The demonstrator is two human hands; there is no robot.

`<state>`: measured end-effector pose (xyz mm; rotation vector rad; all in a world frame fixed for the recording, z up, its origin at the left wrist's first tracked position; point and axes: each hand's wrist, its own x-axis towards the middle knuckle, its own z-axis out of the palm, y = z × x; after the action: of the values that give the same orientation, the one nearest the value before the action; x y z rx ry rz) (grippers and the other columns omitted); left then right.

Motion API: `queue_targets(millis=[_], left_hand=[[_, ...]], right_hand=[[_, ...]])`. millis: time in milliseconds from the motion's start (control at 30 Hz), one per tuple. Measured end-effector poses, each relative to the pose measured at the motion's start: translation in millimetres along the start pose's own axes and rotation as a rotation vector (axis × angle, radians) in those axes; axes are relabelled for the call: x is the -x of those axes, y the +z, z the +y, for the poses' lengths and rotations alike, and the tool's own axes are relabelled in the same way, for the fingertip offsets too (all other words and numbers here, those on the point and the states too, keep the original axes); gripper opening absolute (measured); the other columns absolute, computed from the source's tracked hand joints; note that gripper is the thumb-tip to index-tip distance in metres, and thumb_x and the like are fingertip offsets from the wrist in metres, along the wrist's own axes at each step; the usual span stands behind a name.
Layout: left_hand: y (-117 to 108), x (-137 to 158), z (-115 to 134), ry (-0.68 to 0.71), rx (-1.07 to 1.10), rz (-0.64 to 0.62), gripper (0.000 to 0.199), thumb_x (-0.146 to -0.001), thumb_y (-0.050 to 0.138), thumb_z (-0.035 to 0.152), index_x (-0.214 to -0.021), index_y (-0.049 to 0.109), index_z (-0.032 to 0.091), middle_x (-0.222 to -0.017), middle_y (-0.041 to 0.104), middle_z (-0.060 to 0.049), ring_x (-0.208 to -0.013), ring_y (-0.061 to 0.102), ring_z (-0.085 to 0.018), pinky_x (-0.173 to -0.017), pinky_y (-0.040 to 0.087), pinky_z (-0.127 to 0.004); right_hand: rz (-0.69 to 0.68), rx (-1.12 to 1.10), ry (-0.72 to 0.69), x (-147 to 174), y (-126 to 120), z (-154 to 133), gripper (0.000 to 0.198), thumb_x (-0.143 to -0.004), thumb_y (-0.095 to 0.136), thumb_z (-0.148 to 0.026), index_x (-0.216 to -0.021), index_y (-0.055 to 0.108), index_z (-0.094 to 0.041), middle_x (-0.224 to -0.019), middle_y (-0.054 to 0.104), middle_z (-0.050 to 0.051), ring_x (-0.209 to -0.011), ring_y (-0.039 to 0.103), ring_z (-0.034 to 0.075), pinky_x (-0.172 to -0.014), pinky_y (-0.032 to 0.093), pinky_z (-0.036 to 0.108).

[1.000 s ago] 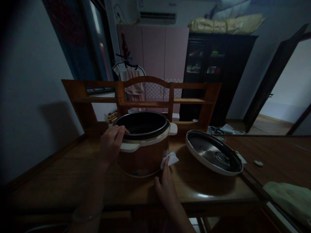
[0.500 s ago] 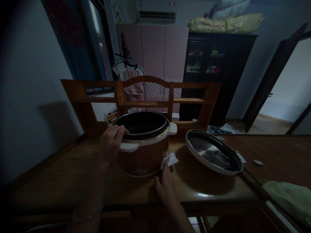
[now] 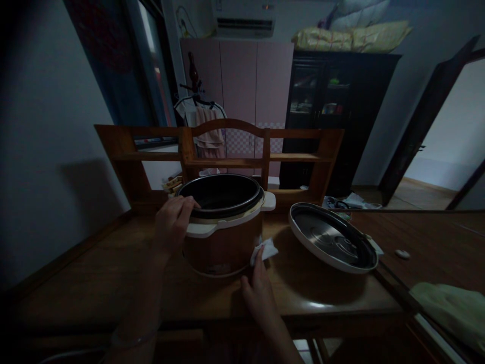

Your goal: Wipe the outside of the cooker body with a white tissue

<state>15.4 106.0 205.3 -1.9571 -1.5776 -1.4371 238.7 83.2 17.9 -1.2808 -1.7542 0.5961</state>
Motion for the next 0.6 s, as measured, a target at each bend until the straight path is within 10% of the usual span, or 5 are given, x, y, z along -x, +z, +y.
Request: queue_targets(millis=[600], left_hand=[[-11.9,-15.1,-11.8,0.063,-0.159,-0.234,0.053,-0.098,0.025,0.046,-0.081,0.069,0.021,-0.083,0.072,-0.007,-0.087,0.066,-0.021,-0.083,0.045,-0.032]], right_hand=[[0.273,-0.533,0.232,-5.8,-14.2,17.7,0.072,-0.080,0.062,-0.047,-0.145,0.048,-0.018,-0.130,0.066,0.009,-0.129,0.053,0.031,-0.105,0.044,0.042]])
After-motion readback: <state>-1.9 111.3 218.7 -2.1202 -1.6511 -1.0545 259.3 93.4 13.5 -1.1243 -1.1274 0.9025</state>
